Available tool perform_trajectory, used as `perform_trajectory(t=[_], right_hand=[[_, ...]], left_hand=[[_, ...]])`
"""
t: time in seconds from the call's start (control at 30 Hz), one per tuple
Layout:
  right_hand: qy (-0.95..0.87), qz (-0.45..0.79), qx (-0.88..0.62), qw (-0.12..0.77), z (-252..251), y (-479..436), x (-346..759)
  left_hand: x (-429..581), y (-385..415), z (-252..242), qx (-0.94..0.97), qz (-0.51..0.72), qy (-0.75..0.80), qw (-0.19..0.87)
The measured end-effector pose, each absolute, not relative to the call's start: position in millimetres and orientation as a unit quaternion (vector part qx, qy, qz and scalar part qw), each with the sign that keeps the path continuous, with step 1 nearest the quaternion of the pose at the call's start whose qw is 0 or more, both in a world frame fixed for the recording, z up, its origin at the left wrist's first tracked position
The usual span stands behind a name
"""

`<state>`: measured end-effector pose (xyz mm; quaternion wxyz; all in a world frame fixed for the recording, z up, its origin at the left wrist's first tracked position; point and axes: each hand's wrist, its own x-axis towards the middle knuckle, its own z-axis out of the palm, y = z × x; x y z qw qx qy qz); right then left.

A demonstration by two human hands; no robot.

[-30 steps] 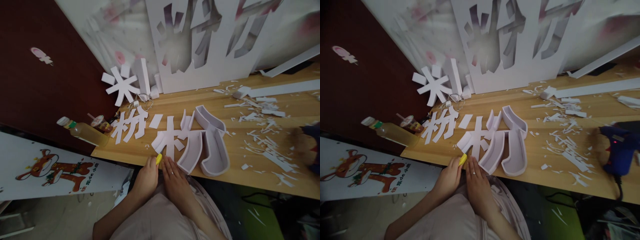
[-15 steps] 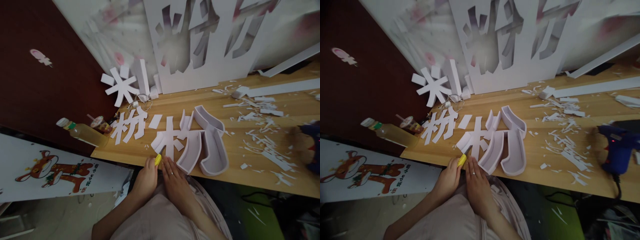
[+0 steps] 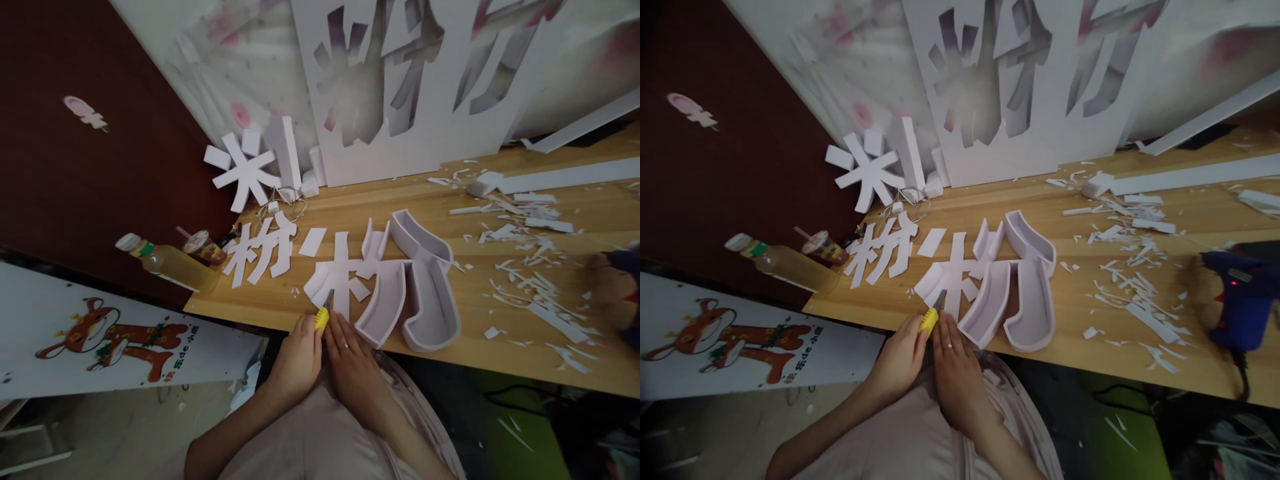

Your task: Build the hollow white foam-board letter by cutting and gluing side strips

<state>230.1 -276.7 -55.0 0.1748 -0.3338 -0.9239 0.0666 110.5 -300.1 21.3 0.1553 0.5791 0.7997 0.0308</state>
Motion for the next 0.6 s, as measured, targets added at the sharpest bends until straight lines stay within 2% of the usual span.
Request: perform_trajectory(t=[0.37, 0.6], right_hand=[[-0.922, 0.022, -0.321, 0.215, -56.8, -275.1, 228.7], [-0.926, 0.026, -0.32, 0.198, -58.1, -274.0, 229.1]], left_hand=[[122.3, -293.3, 34.9, 0.557, -0.106, 0.812, 0.136], [122.6, -296.1, 38.4, 0.561, -0.136, 0.808, 0.118]])
